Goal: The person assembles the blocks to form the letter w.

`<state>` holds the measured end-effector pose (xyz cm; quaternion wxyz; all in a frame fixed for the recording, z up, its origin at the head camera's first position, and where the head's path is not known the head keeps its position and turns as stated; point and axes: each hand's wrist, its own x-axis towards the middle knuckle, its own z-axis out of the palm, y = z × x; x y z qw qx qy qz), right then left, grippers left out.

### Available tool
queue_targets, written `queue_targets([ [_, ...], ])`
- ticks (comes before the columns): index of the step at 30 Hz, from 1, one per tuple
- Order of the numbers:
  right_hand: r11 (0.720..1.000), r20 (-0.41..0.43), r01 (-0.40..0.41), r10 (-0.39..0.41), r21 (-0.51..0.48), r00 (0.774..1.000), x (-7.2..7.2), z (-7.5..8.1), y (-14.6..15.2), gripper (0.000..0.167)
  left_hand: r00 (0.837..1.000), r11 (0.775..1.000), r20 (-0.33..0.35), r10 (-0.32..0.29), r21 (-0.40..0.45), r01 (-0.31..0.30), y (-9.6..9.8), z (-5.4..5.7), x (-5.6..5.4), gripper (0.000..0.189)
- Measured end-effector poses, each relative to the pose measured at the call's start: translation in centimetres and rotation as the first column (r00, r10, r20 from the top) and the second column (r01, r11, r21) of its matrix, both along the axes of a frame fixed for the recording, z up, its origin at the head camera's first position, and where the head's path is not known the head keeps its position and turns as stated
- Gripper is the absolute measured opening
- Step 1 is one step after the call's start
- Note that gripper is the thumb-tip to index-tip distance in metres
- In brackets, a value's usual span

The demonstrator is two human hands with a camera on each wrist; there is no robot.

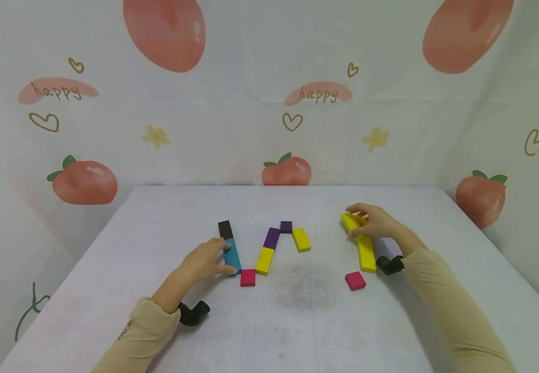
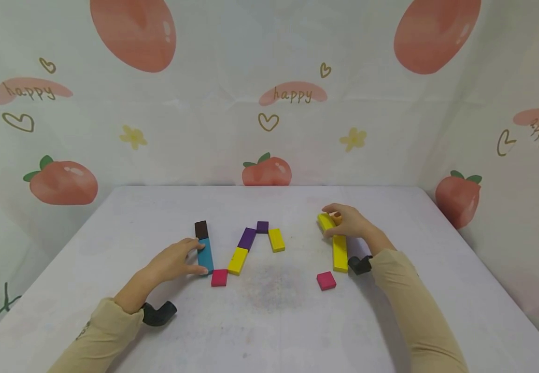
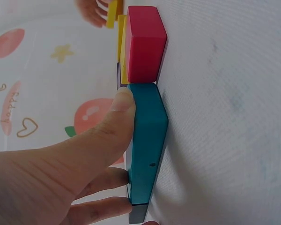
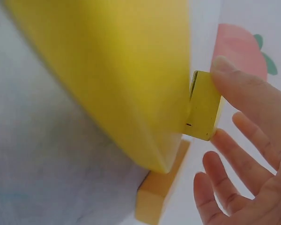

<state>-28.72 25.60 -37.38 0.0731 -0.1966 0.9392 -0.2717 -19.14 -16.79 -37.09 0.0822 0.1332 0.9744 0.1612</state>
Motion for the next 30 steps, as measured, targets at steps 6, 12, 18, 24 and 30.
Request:
queue_targets([
  [6,1.0,-0.014,-0.017,0.017,-0.009,1.0,0.6,0.6,-0.9,0.06,1.0,1.0,0.008,0.009,-0.002,-0.009,0.0,-0.1,-0.1,0.066],
  [12,0.999,-0.024,-0.03,0.029,-0.03,0.999,1.2,1.0,-1.7,0.059,1.0,1.0,0.007,0.005,0.001,-0.005,0.0,0.0,0.0,0.066],
  [18,0.998,-0.039,-0.054,0.052,-0.035,0.998,1.7,0.9,-2.3,0.057,1.0,1.0,0.004,0.0,0.003,0.0,0.0,0.0,0.0,0.066],
  [24,0.997,-0.037,-0.073,0.071,-0.039,0.997,2.3,1.0,-2.8,0.056,1.0,1.0,0.009,0.003,0.007,-0.003,0.0,0.0,0.1,0.066],
  [30,0.995,-0.03,-0.091,0.09,-0.035,0.995,3.0,1.2,-3.5,0.056,1.0,1.0,0.005,0.003,0.0,-0.003,0.0,0.0,0.0,0.066],
])
